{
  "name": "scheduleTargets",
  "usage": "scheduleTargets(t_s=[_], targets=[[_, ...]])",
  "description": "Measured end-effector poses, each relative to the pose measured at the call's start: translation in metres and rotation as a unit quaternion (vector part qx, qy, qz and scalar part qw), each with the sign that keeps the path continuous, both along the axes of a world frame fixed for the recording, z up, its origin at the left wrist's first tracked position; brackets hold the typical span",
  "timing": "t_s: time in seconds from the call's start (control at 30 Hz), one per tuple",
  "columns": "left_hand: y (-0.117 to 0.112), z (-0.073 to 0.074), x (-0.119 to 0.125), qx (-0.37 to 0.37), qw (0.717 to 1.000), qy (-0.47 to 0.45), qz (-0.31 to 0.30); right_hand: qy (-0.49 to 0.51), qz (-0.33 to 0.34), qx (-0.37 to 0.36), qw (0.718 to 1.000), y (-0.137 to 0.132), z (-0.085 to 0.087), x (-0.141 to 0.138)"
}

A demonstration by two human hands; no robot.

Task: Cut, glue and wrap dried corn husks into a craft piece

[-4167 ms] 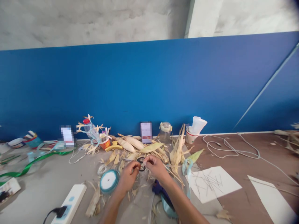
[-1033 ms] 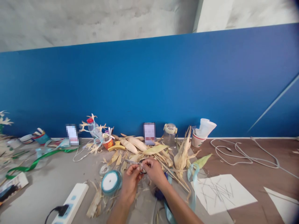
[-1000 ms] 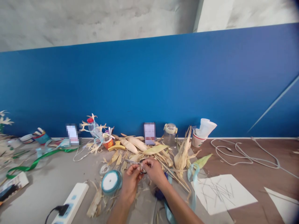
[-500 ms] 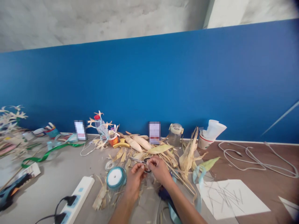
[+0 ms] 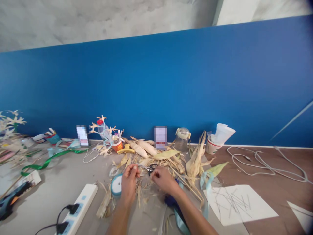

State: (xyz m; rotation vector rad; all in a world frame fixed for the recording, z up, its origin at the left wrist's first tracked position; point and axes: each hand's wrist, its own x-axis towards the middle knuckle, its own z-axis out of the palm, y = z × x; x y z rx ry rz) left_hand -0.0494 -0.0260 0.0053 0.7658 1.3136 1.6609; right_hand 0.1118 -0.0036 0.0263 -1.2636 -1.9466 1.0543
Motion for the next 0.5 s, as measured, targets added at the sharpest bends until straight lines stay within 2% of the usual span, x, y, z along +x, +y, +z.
scheduleTargets(t_s=[0.1,0.2,0.33,0.43,0.5], targets=[[0.001,0.0,-0.004,0.008,1.0,0.003,0.014,-0.067,0.072,-0.045,0.994,-0.008,-0.001,-0.002],[0.0,0.002,-0.008,-0.017,0.998,0.057,-0.01,-0.12,0.094,-0.05,0.987,-0.013,0.0,-0.004],[-0.004,0.013,-0.006,-0.086,0.975,0.164,-0.12,-0.145,0.077,-0.03,0.986,-0.01,0.0,-0.002],[-0.012,0.028,-0.002,-0.07,0.953,0.232,-0.183,-0.145,0.062,-0.009,0.988,-0.005,-0.001,0.001],[-0.02,0.037,0.0,-0.048,0.923,0.297,-0.239,-0.139,0.057,0.002,0.989,-0.002,-0.002,0.004]])
